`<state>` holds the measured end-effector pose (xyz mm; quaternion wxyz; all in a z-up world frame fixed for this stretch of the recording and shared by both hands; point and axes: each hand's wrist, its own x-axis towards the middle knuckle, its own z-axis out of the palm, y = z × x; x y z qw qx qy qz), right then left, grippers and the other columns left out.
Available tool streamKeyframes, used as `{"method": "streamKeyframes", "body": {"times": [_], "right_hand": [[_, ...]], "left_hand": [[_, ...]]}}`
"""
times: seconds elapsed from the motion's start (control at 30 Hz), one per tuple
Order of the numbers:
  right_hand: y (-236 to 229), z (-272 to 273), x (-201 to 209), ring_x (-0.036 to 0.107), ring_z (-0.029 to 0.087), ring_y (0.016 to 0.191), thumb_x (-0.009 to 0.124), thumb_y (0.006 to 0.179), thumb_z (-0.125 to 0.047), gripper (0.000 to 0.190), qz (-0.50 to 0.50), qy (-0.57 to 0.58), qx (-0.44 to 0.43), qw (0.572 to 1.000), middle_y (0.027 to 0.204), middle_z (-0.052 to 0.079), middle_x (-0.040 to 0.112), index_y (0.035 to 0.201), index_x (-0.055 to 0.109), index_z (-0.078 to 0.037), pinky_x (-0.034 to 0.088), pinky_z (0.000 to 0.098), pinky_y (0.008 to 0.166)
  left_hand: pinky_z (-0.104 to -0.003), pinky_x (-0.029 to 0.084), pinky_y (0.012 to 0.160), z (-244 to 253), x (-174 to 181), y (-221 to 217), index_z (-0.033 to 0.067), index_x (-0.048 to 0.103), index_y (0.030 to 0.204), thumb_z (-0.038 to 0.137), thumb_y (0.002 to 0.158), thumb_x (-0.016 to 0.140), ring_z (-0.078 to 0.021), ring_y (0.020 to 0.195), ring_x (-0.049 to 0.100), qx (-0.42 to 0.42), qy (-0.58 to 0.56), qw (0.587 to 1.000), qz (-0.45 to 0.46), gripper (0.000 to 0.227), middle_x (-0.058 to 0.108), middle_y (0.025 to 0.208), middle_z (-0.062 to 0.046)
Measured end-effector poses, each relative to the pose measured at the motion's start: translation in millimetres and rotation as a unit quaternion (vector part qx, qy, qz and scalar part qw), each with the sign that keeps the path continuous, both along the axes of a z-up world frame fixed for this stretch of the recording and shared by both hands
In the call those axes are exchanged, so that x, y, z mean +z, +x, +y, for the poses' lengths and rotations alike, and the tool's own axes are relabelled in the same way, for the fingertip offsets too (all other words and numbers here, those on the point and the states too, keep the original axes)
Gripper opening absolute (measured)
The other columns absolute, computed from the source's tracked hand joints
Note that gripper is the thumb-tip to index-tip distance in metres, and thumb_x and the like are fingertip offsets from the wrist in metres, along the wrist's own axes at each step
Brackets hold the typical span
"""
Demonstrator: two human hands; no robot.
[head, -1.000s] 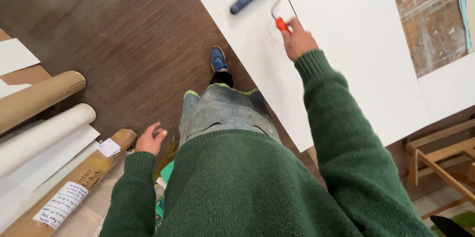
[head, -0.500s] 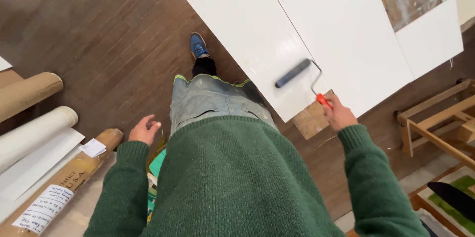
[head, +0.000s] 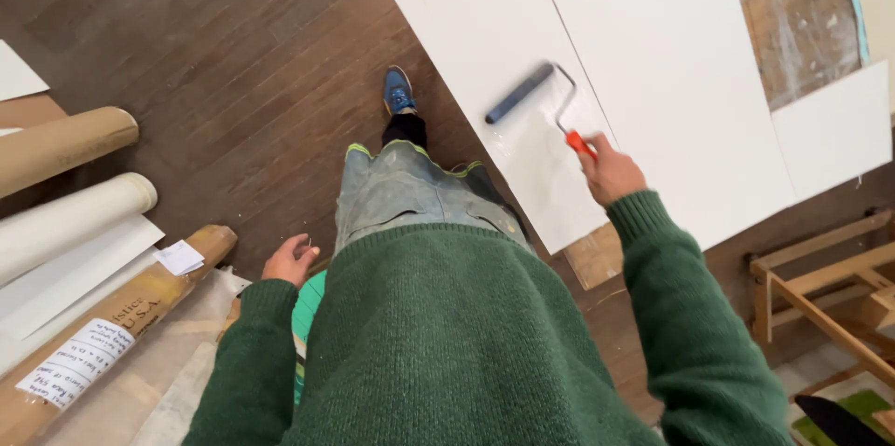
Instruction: Apply white liquid finish to boards using a brush and a paint roller.
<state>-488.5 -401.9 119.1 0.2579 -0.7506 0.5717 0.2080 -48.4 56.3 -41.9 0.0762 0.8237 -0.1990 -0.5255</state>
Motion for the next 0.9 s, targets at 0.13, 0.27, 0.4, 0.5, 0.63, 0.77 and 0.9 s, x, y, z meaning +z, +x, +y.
{"method": "streamKeyframes", "body": {"times": [0.13, 0.27, 0.4, 0.5, 0.63, 0.77, 0.9], "right_hand": [[101.6, -46.9, -30.4, 0.065, 0.044, 0.063, 0.053, 0.105, -0.035, 0.031, -0.032, 0.001, 0.010, 0.999, 0.071, 0.022, 0.067, 0.126, 0.052, -0.013, 0.050, 0.0554, 0.058], [202.6, -81.9, -42.4, 0.066, 0.037, 0.058, 0.047, 0.108, -0.035, 0.030, -0.027, 0.031, -0.028, 0.999, 0.071, 0.019, 0.068, 0.127, 0.049, -0.013, 0.052, 0.0498, 0.055], [248.7, -98.9, -47.3, 0.068, 0.033, 0.057, 0.045, 0.108, -0.036, 0.029, -0.010, 0.049, -0.066, 0.997, 0.073, 0.016, 0.069, 0.127, 0.047, -0.014, 0.056, 0.0460, 0.054], [237.6, -92.8, -47.2, 0.069, 0.036, 0.059, 0.049, 0.105, -0.036, 0.029, -0.039, 0.028, -0.073, 0.996, 0.072, 0.017, 0.070, 0.126, 0.048, -0.015, 0.055, 0.0482, 0.055], [174.4, -48.6, -47.2, 0.068, 0.043, 0.062, 0.053, 0.106, -0.037, 0.028, -0.049, 0.011, -0.079, 0.996, 0.072, 0.020, 0.069, 0.125, 0.050, -0.016, 0.053, 0.0533, 0.057], [92.5, 13.7, -35.2, 0.067, 0.046, 0.068, 0.054, 0.104, -0.036, 0.029, -0.057, 0.002, -0.107, 0.993, 0.073, 0.022, 0.069, 0.126, 0.052, -0.017, 0.052, 0.0563, 0.061], [4.2, 85.3, -14.6, 0.068, 0.046, 0.078, 0.054, 0.103, -0.035, 0.031, -0.039, 0.034, -0.151, 0.987, 0.080, 0.020, 0.070, 0.129, 0.053, -0.017, 0.052, 0.0561, 0.069]], "left_hand": [[-0.039, 0.054, 0.096, -7.3, 6.6, 6.7, 0.0128, 0.063, 0.137, 0.040, 0.089, 0.072, -0.0264, 0.109, 0.072, 0.018, -0.009, 1.000, -0.001, 0.056, 0.077, 0.115, -0.009], [-0.039, 0.054, 0.095, -24.0, 19.9, 17.1, 0.0134, 0.063, 0.138, 0.039, 0.089, 0.072, -0.0258, 0.108, 0.072, 0.037, -0.003, 0.999, -0.011, 0.056, 0.077, 0.115, -0.008], [-0.037, 0.054, 0.094, -32.1, 28.4, 25.1, 0.0119, 0.061, 0.139, 0.036, 0.090, 0.070, -0.0239, 0.107, 0.073, 0.059, 0.005, 0.998, 0.009, 0.055, 0.077, 0.114, -0.007], [-0.037, 0.055, 0.093, -36.1, 27.4, 31.7, 0.0106, 0.060, 0.140, 0.035, 0.091, 0.070, -0.0236, 0.106, 0.074, 0.055, -0.022, 0.998, 0.012, 0.055, 0.077, 0.114, -0.008], [-0.038, 0.055, 0.093, -44.0, 25.9, 37.2, 0.0119, 0.061, 0.139, 0.035, 0.089, 0.071, -0.0252, 0.105, 0.073, 0.043, -0.010, 0.999, 0.010, 0.056, 0.077, 0.114, -0.007], [-0.041, 0.053, 0.095, -49.9, 18.4, 37.7, 0.0134, 0.062, 0.139, 0.037, 0.089, 0.072, -0.0280, 0.108, 0.071, -0.022, -0.022, 0.999, -0.013, 0.056, 0.076, 0.116, -0.008], [-0.041, 0.054, 0.095, -51.9, 8.0, 29.3, 0.0138, 0.062, 0.139, 0.038, 0.089, 0.071, -0.0286, 0.108, 0.071, -0.069, -0.048, 0.996, -0.010, 0.056, 0.077, 0.115, -0.009]]}}
